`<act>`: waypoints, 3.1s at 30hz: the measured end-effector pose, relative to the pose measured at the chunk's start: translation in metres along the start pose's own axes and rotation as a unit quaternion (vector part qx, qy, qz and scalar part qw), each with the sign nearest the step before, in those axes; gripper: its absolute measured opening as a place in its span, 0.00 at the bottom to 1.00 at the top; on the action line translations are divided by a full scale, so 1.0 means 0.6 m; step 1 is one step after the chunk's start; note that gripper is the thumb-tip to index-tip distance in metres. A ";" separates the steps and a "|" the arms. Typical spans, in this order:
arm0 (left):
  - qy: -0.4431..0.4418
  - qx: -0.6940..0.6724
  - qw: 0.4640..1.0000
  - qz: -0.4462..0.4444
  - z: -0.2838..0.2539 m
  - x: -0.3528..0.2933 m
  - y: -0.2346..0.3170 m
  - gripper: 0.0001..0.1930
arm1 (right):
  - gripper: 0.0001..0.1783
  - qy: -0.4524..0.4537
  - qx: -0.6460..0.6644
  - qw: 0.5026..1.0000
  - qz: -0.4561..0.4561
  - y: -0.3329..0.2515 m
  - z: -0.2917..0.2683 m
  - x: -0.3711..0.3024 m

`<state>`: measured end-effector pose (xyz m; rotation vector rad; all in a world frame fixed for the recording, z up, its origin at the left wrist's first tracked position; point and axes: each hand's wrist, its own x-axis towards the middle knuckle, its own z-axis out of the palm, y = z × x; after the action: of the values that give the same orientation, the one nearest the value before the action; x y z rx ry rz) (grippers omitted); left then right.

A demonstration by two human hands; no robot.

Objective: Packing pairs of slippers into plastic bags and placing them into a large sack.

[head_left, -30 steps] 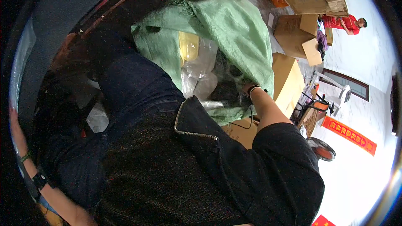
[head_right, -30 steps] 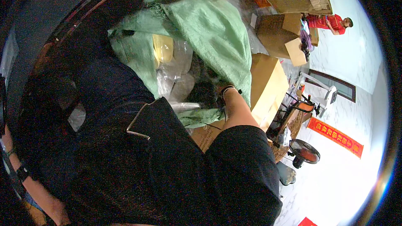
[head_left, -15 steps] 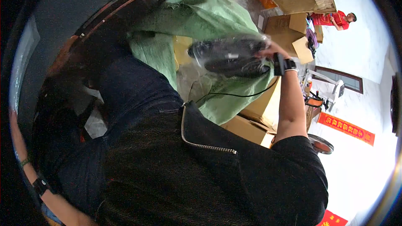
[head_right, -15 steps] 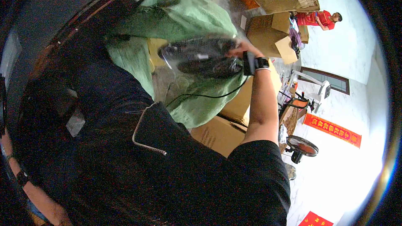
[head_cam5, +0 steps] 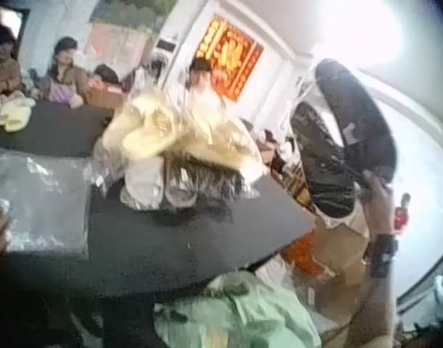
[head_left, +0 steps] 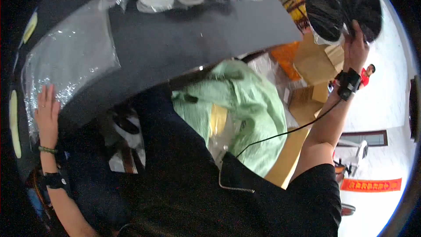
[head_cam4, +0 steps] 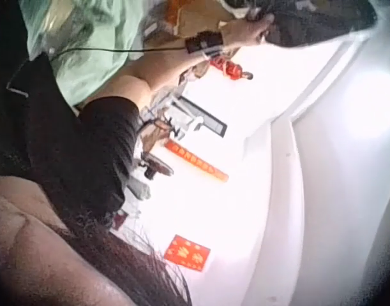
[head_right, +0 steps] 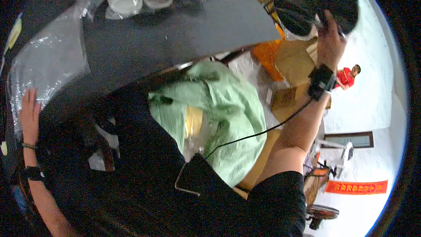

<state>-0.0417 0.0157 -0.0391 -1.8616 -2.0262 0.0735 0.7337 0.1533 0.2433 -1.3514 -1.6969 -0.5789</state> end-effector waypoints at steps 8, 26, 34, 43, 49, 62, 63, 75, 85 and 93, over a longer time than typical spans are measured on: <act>-0.068 -0.103 0.991 -0.051 -0.069 -0.002 0.062 0.27 | 0.17 0.168 0.249 0.951 -0.070 -0.140 0.288 0.114; -0.072 -0.113 0.989 -0.062 -0.092 -0.010 0.060 0.27 | 0.23 -0.059 0.007 0.978 -0.197 -0.332 0.502 0.171; -0.090 -0.106 0.989 -0.051 -0.073 0.004 0.058 0.27 | 0.51 -0.290 -0.028 0.943 -0.161 -0.437 0.462 0.137; -0.028 -0.019 0.999 0.000 -0.002 0.003 0.016 0.26 | 0.15 -0.339 0.217 0.893 -0.199 -0.328 0.286 -0.057; 0.021 -0.037 0.998 0.056 0.026 0.011 -0.004 0.24 | 0.10 -0.763 0.336 0.519 0.188 -0.144 0.316 -0.438; 0.020 -0.088 0.993 0.075 -0.019 -0.006 -0.014 0.25 | 0.38 -0.583 -0.023 0.742 0.330 0.185 0.462 -0.857; 0.020 -0.092 0.992 0.079 -0.016 -0.001 -0.010 0.25 | 0.50 -0.547 -0.094 0.747 0.366 0.204 0.471 -0.814; 0.002 -0.082 0.994 0.067 -0.002 -0.005 -0.022 0.25 | 0.38 -0.494 -0.131 0.843 0.167 0.331 0.589 -0.716; 0.027 -0.214 0.972 0.094 0.058 0.031 0.038 0.25 | 0.50 -0.426 -0.030 0.826 0.367 0.390 0.360 -0.859; -0.010 -0.075 0.993 0.091 -0.024 -0.005 -0.021 0.25 | 0.59 -0.549 -0.075 0.682 0.477 0.131 0.504 -0.969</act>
<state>-0.0489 0.0081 -0.0227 -2.1440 -1.9175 -0.0105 0.7261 0.1021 -0.4146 -2.7006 -1.3472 0.9323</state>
